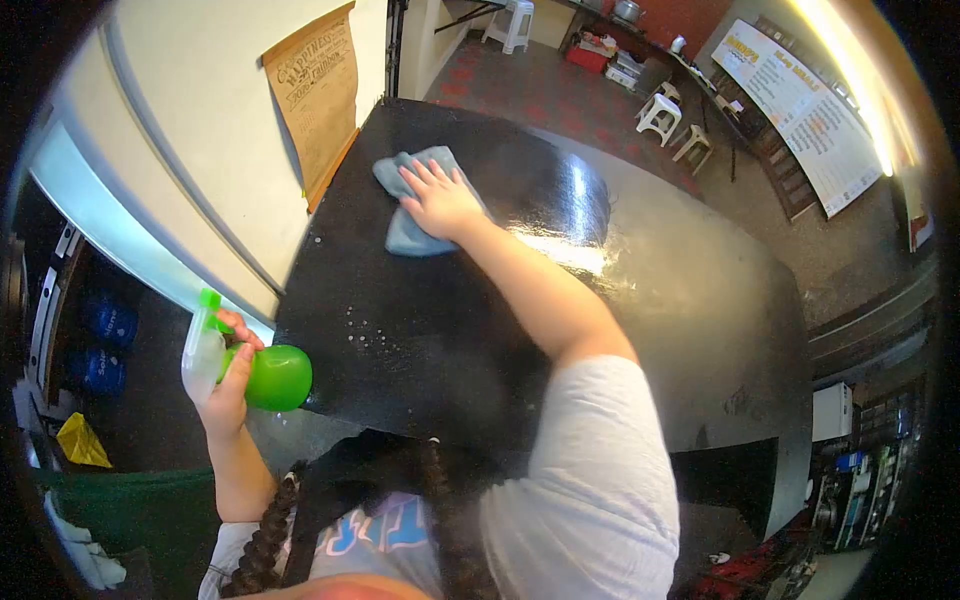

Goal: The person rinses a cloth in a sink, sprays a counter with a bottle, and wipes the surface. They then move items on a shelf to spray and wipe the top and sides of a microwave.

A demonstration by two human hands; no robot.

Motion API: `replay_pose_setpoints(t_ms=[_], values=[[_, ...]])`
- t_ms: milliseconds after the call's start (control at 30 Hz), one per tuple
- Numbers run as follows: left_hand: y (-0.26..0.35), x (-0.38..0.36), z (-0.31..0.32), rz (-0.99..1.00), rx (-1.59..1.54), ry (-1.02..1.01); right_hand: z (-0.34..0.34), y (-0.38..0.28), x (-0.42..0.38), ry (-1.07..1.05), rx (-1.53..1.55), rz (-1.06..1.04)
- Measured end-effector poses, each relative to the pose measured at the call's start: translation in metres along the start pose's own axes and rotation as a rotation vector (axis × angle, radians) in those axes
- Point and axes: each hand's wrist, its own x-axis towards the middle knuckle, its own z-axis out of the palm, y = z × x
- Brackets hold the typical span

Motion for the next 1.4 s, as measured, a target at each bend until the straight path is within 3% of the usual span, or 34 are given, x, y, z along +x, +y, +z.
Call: replay_pose_setpoints(t_ms=[33,100,167,200,233,300,367,400,433,533,633,700,767,867,900,933,1000,1133,1233,1300,1400], values=[[-0.001,0.000,0.000,0.007,0.006,0.017,-0.010,0.017,-0.024,0.014,0.010,-0.050],[-0.006,-0.001,0.001,0.027,0.004,0.016,-0.023,0.083,-0.055,-0.011,-0.017,0.099],[-0.003,0.000,0.002,0.059,0.022,-0.011,-0.023,0.175,-0.072,0.014,-0.192,0.392],[-0.002,0.001,0.001,0.066,0.036,-0.003,-0.031,0.221,-0.075,-0.007,-0.085,0.600],[-0.003,0.000,0.001,0.062,0.041,0.000,-0.019,0.271,-0.071,0.040,-0.170,0.725],[-0.005,-0.001,0.002,0.063,0.054,0.010,-0.029,0.273,-0.042,0.080,-0.173,0.981],[-0.005,-0.002,0.002,0.069,0.026,0.019,-0.033,0.244,0.002,0.110,-0.229,1.003],[-0.001,-0.001,0.002,0.065,0.035,0.013,-0.039,0.219,0.023,0.114,-0.152,0.924],[-0.001,-0.001,0.002,0.075,0.050,0.001,-0.049,0.190,0.049,-0.088,-0.028,0.837],[-0.002,0.000,0.002,0.071,0.026,-0.018,0.014,0.119,0.100,0.028,-0.098,0.510],[-0.006,-0.001,-0.001,0.072,0.017,-0.019,0.014,0.036,0.066,-0.044,-0.101,0.056],[-0.006,-0.003,-0.001,0.061,0.038,0.014,0.000,0.030,0.021,-0.008,0.019,-0.148],[-0.006,-0.005,0.001,0.045,0.034,0.043,-0.004,0.075,0.015,-0.034,0.006,-0.107],[-0.003,-0.004,0.000,0.015,0.007,0.038,0.000,0.149,0.052,-0.038,-0.028,0.277],[-0.004,-0.005,0.000,0.005,-0.002,0.037,0.003,0.156,0.073,-0.024,-0.071,0.427],[-0.003,-0.005,0.002,-0.013,-0.038,0.055,0.005,0.149,0.097,-0.019,-0.065,0.409],[-0.003,-0.004,0.000,-0.015,-0.037,0.023,0.014,0.129,0.137,-0.024,-0.093,0.581],[-0.004,-0.003,-0.002,0.001,-0.040,0.003,0.034,0.059,0.186,-0.008,-0.073,0.379],[-0.002,-0.002,-0.001,0.004,-0.039,0.007,0.042,0.017,0.163,-0.027,-0.048,0.075],[-0.002,-0.002,-0.004,0.011,-0.015,-0.008,0.033,0.018,0.142,-0.041,0.026,-0.016],[-0.004,-0.002,-0.005,0.021,0.011,-0.026,0.035,0.037,0.174,-0.026,-0.024,0.177]])
